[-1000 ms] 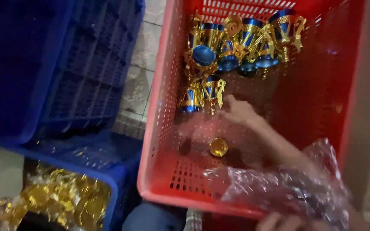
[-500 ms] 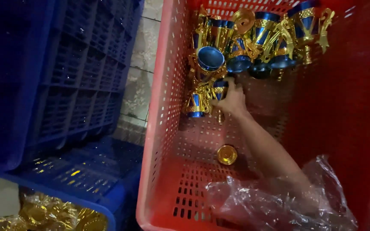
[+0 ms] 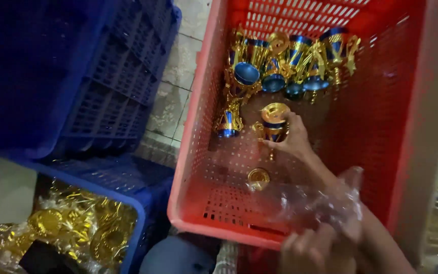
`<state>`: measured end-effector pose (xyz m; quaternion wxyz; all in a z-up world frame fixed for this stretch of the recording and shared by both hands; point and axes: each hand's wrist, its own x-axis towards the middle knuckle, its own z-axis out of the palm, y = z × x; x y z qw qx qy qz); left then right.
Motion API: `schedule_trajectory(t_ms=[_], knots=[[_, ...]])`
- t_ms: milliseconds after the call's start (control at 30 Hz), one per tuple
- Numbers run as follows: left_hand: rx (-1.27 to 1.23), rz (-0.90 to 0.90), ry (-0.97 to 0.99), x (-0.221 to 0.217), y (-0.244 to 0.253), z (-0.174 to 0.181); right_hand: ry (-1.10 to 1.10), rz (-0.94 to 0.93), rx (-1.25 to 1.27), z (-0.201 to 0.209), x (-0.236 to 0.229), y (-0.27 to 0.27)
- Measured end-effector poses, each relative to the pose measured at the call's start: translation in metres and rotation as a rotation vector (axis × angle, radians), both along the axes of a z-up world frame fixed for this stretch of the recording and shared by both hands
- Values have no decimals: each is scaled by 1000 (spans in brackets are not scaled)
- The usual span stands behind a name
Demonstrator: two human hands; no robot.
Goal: The person sits on the floor and wraps small gold and blue trophies in clear plastic bags. They pick up trophies from a red basket, place them into bags, and then transfer the wrapped items into a cardboard box.
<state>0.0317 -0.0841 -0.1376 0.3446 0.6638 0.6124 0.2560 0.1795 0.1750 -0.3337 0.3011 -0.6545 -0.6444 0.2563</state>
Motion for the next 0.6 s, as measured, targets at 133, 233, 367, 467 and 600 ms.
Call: schedule_trajectory(t_ms=[133, 233, 367, 467, 600], knots=[[-181, -393, 15, -38, 106, 91, -54, 51, -116, 71, 14, 4], [-189, -364, 285, -61, 137, 105, -5, 32, 18, 117, 26, -6], [-216, -73, 256, -102, 175, 137, 103, 37, 239, 220, 26, -33], [-29, 241, 75, -120, 192, 122, -219, -272, -26, 305, 23, -72], [67, 361, -198, -116, 191, 128, 37, -257, 282, 333, 49, -116]])
